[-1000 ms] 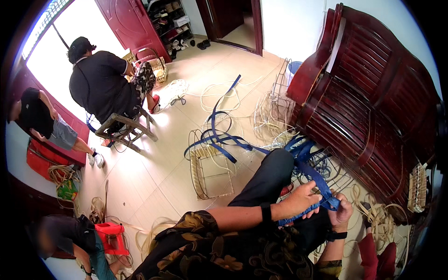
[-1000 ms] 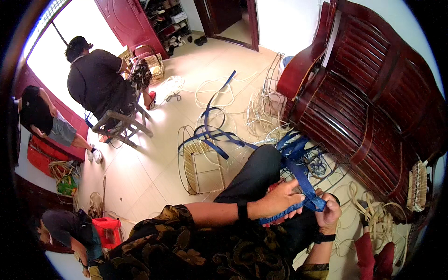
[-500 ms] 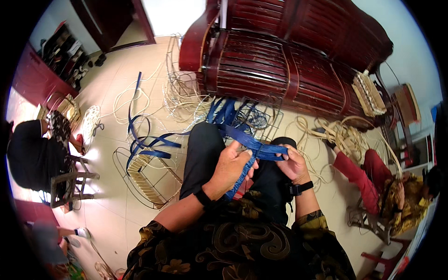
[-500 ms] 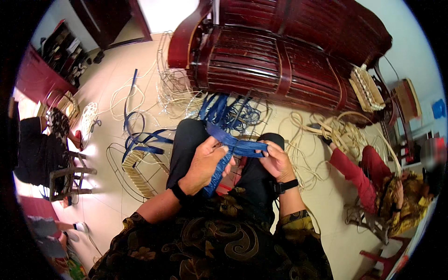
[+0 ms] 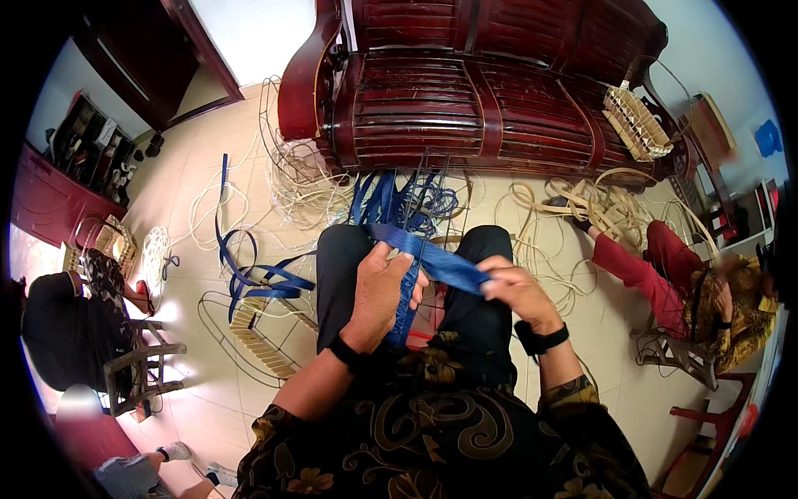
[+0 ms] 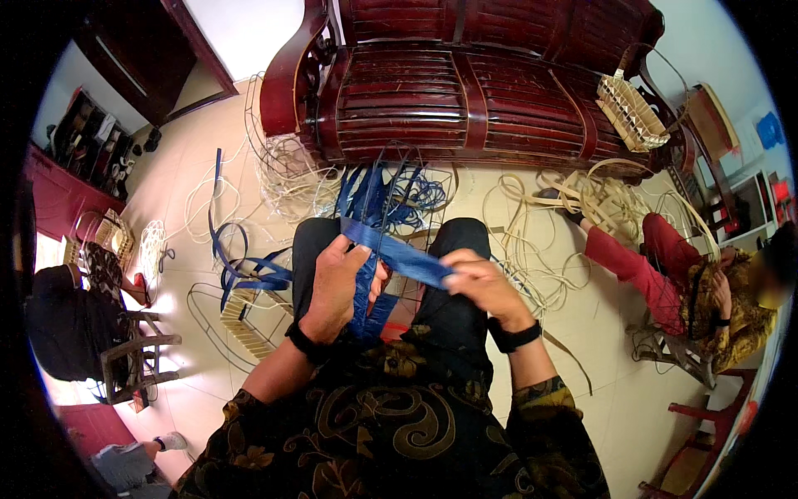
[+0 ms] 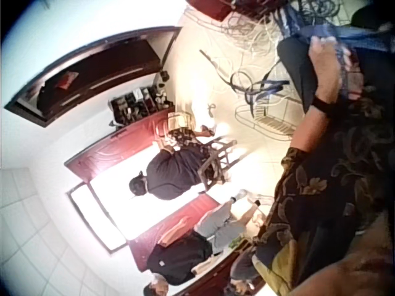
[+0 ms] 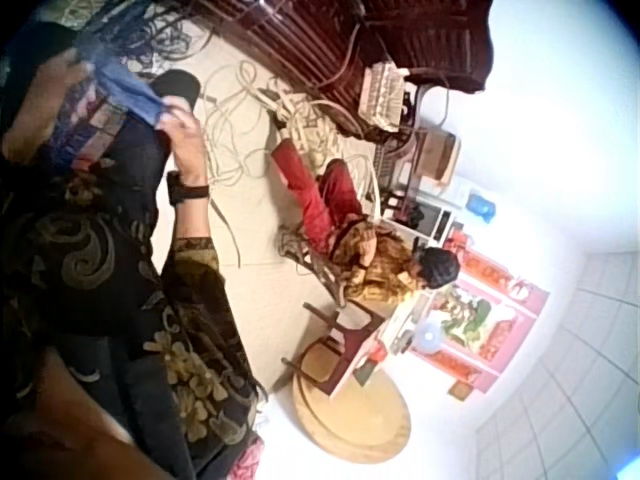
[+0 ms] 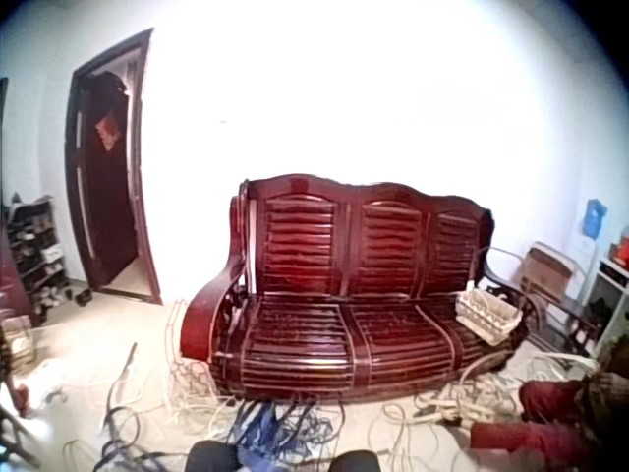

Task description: The person weaves a blue plastic strap around a wire basket frame by hand while holding the frame in their lap, pulling the strap through the structure to secure it.

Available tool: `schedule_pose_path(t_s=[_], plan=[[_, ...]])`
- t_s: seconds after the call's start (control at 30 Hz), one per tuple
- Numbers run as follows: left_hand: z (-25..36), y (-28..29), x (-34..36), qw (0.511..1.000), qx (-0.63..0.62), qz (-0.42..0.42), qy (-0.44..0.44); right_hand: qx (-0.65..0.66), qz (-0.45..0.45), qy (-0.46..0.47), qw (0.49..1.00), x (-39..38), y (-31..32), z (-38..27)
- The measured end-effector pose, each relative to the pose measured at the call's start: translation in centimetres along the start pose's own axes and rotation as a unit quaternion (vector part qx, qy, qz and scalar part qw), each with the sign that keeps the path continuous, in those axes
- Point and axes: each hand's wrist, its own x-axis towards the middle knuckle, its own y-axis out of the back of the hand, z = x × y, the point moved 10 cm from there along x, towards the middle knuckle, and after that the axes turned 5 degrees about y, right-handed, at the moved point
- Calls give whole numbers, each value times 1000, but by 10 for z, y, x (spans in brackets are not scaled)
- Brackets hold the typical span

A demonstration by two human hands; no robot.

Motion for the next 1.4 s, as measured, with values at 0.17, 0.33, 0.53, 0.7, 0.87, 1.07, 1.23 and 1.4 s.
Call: schedule_pose_path(t_s=[0.17,0.33,0.53,0.7,0.87,1.07,1.23,1.4], plan=[[-3,-8,1,1000,14,3,4,61,125,-109,984,-21,33,17],[-5,-12,2,999,32,3,-4,-300,156,95,936,34,11,-87],[-1,-6,5,1000,11,1,-14,-280,66,161,944,63,-34,-85],[15,-5,1,999,20,46,-18,-197,116,55,972,-10,68,-46],[5,-20,7,1000,5,8,-5,69,279,-84,954,-110,145,23],[-1,-20,9,1000,-9,-8,10,-344,293,-14,892,-45,111,-12],[0,-19,7,1000,17,-4,-2,-224,61,95,968,64,-17,-71],[10,-16,6,1000,12,7,-3,-315,95,100,939,60,-38,-64]])
